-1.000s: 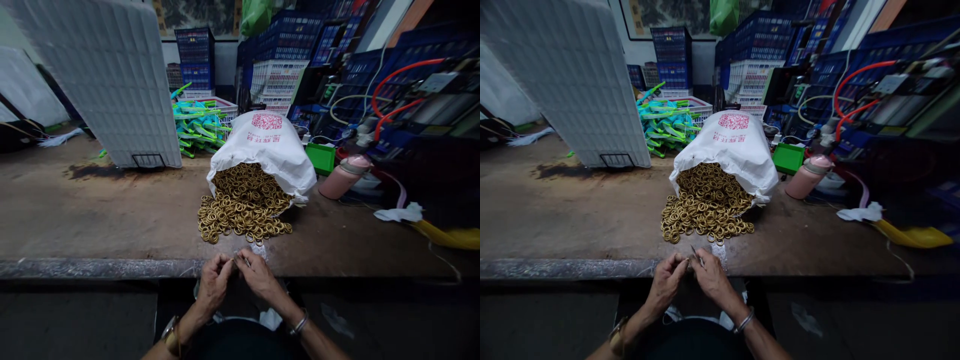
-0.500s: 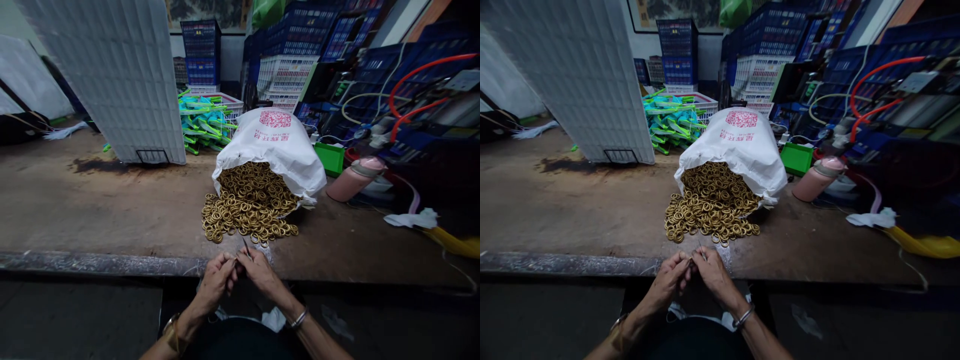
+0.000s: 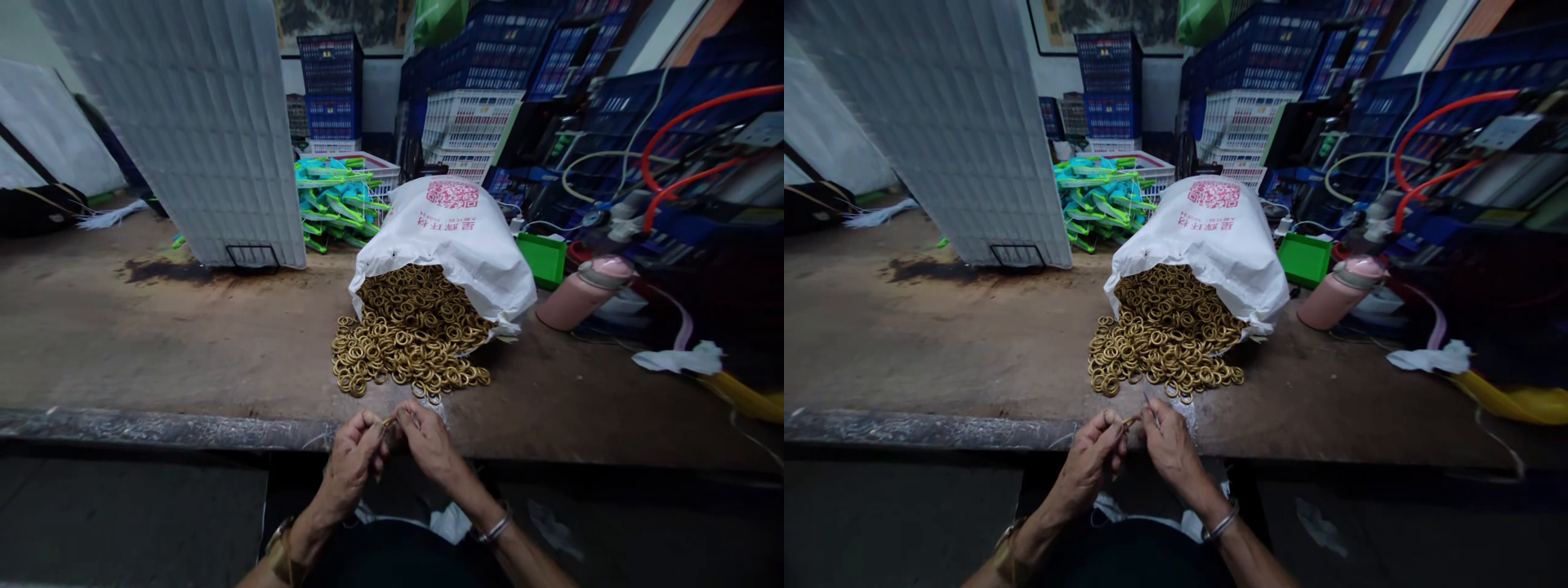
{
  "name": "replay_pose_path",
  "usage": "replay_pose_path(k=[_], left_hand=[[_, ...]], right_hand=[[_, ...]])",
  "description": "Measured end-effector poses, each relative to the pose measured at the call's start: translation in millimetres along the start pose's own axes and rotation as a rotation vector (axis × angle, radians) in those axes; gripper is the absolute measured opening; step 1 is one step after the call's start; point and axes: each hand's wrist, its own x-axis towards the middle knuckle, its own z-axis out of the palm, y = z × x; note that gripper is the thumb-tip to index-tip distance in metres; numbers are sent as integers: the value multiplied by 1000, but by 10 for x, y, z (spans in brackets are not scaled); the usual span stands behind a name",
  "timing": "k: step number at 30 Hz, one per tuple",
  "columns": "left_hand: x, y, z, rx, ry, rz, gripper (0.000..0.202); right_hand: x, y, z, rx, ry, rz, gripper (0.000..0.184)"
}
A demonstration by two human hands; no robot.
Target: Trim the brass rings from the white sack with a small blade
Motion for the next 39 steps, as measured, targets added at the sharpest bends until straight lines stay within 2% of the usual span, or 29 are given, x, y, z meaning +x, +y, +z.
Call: replay_pose_path(k=[2,4,6,8,13,17,21,25,28,33,39], left_hand=[[2,-2,0,18,21,13,31],[3,-1,0,49,40,24,33],[3,-3,-1,83,51,38,34],[3,-9,-5,108,56,58,34],[-32,6,-11,151,55,102,33],[-163,86,7,154,12,64,33],[-253,128,-10,-37,-96,38,28],[-223,116,-100,-311,-62,-47,29],[-213,121,-200,-355,-2,-30,26],[-232,159,-340,-406,86,16,20],[-199,170,-414,-483,57,28,17]], right_hand=[[-41,1,-15,-204,-13,-66,15],[-84,-9,-21,-337,-74,-110,19],[-113,-30,-18,-399,-115,-132,31],[-125,-64,-14,-441,-129,-140,34],[-120,-106,-24,-594,-145,-131,33],[-70,21,-59,-699,-117,-92,29],[37,114,-51,-747,-38,-43,27],[167,23,80,-591,-8,-166,34],[263,-98,235,-557,-9,-237,35],[399,-258,452,-740,-51,-235,37],[450,-238,455,-863,-74,-149,31]])
